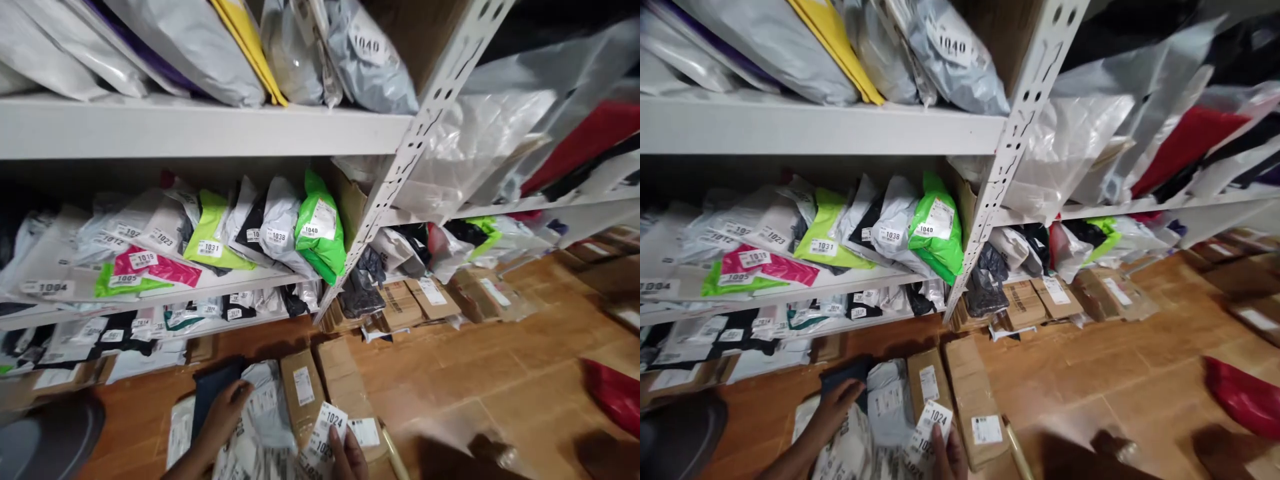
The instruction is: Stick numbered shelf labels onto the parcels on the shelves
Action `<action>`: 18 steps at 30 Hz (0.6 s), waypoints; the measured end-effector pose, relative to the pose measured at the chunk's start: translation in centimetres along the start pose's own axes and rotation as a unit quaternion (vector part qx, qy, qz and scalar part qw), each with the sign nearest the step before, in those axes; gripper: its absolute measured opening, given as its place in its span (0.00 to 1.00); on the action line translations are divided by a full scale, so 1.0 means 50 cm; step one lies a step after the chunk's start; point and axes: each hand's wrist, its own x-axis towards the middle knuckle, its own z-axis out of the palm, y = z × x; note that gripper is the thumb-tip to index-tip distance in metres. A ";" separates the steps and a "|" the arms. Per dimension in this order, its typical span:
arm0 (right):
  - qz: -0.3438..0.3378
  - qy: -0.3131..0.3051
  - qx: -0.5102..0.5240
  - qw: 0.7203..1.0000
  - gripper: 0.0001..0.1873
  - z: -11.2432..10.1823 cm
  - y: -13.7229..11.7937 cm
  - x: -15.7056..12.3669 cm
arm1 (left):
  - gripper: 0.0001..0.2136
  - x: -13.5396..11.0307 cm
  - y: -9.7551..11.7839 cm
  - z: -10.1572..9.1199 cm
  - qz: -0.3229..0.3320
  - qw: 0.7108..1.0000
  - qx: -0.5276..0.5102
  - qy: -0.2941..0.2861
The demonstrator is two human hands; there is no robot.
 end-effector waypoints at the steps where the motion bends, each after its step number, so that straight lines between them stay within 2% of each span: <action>1: 0.010 -0.010 0.006 1.000 0.22 0.009 0.006 0.032 | 0.15 0.043 0.007 0.008 -0.013 1.000 -0.009 0.004; 6: 0.046 -0.101 0.035 0.993 0.23 0.039 0.071 0.209 | 0.19 0.307 0.009 0.093 -0.021 0.999 -0.008 0.027; 9: 0.015 -0.165 0.008 0.986 0.23 0.058 0.129 0.323 | 0.19 0.467 -0.012 0.150 -0.016 0.996 0.010 0.084; 11: -0.026 -0.207 -0.019 0.978 0.22 0.082 0.169 0.402 | 0.20 0.544 -0.024 0.182 0.003 0.991 0.024 0.130; 14: -0.103 -0.273 -0.049 0.955 0.22 0.144 0.227 0.517 | 0.20 0.605 -0.035 0.221 0.064 0.979 0.053 0.184; 18: -0.240 -0.361 -0.094 0.896 0.20 0.249 0.292 0.627 | 0.17 0.631 -0.049 0.237 0.168 0.960 0.095 0.204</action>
